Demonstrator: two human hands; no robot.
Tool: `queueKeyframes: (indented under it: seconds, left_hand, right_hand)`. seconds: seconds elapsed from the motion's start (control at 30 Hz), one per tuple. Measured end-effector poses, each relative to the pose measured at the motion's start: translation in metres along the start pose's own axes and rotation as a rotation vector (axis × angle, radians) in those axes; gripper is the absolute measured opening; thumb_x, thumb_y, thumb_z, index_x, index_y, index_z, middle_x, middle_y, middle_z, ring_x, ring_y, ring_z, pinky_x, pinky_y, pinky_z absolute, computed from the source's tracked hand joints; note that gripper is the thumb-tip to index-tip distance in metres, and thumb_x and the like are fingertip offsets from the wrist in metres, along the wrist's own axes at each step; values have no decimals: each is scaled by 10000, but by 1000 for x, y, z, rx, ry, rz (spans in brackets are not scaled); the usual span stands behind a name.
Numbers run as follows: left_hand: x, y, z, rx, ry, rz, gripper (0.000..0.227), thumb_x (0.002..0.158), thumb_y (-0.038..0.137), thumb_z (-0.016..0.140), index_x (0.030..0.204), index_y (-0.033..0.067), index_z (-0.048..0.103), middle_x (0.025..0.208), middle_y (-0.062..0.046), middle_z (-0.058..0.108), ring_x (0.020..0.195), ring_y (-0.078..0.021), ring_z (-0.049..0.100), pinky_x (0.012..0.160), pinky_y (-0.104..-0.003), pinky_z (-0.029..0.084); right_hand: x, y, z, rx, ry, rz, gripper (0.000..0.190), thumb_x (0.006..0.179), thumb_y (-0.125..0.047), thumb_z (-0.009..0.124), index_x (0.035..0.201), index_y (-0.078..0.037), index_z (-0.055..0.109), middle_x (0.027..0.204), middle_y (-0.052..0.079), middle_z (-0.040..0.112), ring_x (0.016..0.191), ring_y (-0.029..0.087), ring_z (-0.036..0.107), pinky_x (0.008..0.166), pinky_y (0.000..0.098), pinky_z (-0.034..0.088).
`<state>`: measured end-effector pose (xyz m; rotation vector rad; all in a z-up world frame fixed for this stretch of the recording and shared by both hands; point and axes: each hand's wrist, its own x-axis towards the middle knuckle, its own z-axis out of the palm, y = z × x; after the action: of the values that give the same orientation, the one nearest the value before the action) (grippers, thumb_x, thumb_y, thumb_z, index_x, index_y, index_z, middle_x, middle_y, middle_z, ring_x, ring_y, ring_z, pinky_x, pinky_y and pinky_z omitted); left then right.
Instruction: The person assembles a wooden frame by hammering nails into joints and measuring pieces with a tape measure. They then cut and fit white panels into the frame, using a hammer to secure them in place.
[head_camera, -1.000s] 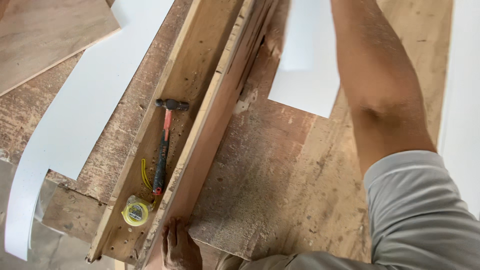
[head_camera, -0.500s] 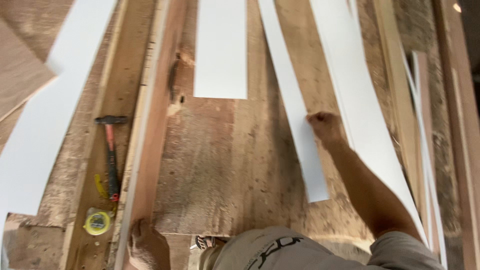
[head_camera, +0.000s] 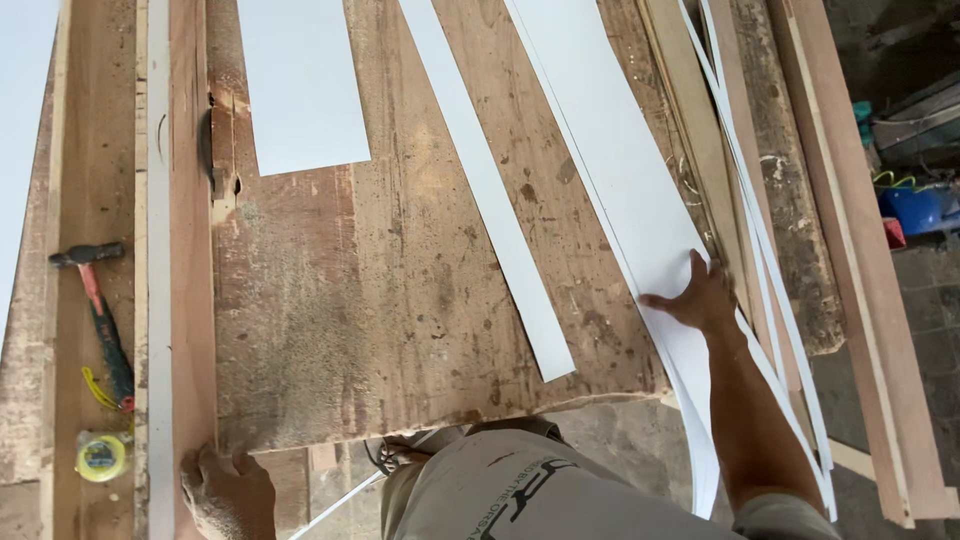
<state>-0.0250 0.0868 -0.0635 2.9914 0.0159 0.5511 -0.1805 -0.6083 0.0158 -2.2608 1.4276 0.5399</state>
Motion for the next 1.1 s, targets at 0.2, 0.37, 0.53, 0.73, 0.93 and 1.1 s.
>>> queueKeyframes:
  seconds: [0.2,0.37,0.53,0.73,0.93,1.1]
  left_hand:
    - [-34,24,-11,-116,26,-25,417,953,104,724,1293,-138,709,1354,-329,620,1185,-500,608,883,-599,534]
    - [-61,32,-17,-109,22,-83,395,1000,175,682,1328,-25,772,1474,-230,622,1270,-410,637,836,-572,552]
    - [-79,29,-46,-258,93,-34,303,1026,37,727,1297,-94,768,1426,-323,639,1272,-462,624,880,-591,545]
    - [-113,2,-63,-377,189,71,226,1030,-21,711,1222,-118,779,1251,-252,735,1134,-418,707,818,-526,588]
    - [-177,6,-58,-612,-70,-81,237,1065,-55,680,1288,-123,718,1166,-294,733,852,-332,725,658,-426,617]
    - [-228,12,-46,-653,-70,-88,219,1025,46,727,1239,40,771,1020,-103,755,807,-213,690,699,-382,572]
  right_hand:
    - [0,4,1,-38,79,-31,1414,568,-757,794,1653,-201,77,1627,349,159,1517,513,159,1166,709,199]
    - [5,12,-17,22,316,-53,1365,597,-646,896,1645,-104,210,1466,450,329,1357,576,400,1078,679,375]
    - [25,49,-59,148,458,-272,573,1028,-492,778,680,-161,465,640,0,484,617,181,456,546,411,359]
    - [-19,85,-162,287,777,-683,566,1306,-69,845,898,-133,458,855,4,533,777,130,447,633,412,360]
    - [-18,95,-216,-33,584,-304,612,953,145,645,772,-197,170,727,-19,176,693,207,190,579,474,210]
    - [-85,9,-171,1019,350,-135,392,926,-338,574,856,-277,194,831,-42,239,824,165,211,723,470,282]
